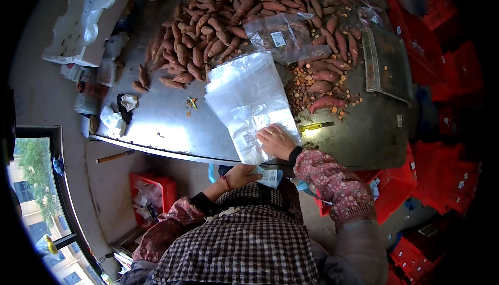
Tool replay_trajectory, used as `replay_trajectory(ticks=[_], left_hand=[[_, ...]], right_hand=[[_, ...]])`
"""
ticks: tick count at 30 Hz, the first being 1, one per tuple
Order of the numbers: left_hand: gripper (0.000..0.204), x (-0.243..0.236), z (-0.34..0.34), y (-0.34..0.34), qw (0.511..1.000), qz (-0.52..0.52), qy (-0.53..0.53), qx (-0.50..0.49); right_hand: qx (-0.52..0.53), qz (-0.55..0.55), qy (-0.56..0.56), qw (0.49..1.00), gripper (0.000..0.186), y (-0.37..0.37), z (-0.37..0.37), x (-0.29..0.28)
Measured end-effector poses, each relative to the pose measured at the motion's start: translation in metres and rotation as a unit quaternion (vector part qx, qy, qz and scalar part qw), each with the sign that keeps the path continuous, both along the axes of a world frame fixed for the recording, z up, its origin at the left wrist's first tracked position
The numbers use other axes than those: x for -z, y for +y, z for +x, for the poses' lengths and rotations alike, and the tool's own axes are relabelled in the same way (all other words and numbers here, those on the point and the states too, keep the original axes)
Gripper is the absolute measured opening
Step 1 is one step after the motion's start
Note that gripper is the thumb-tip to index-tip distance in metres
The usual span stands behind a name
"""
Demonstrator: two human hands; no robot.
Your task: The person stands at a metal table and repeatedly places sweet potatoes into clear plastic bags. They open a bag, fill it with several potatoes from a large pile, and then seal the bag. The process is repeated continuously throughout the clip.
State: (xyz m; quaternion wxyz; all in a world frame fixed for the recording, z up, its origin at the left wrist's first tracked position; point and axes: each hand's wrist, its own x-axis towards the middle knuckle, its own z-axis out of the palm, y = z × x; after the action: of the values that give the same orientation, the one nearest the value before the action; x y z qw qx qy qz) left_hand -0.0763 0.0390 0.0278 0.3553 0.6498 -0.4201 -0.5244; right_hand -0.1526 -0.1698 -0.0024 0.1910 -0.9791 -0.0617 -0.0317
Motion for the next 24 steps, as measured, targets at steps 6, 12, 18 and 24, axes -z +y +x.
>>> replay_trajectory(ticks=[6, 12, 18, 24], left_hand=[[0.029, -0.009, 0.033, -0.001, 0.994, 0.031, 0.099, -0.037], [0.028, -0.012, 0.032, -0.011, 0.989, 0.088, 0.075, 0.094], [0.028, -0.003, 0.025, -0.006, 0.989, 0.074, 0.111, 0.071], [0.028, 0.010, 0.057, -0.021, 0.989, 0.086, 0.121, 0.018]], right_hand=[[0.154, 0.119, -0.079, 0.978, 0.008, -0.017, 0.060, -0.006], [-0.092, 0.015, -0.060, 0.994, 0.015, -0.038, 0.042, -0.029], [-0.029, 0.032, -0.037, 0.998, 0.010, -0.044, 0.030, 0.008], [0.133, 0.252, 0.019, 0.958, 0.014, -0.062, 0.066, -0.019]])
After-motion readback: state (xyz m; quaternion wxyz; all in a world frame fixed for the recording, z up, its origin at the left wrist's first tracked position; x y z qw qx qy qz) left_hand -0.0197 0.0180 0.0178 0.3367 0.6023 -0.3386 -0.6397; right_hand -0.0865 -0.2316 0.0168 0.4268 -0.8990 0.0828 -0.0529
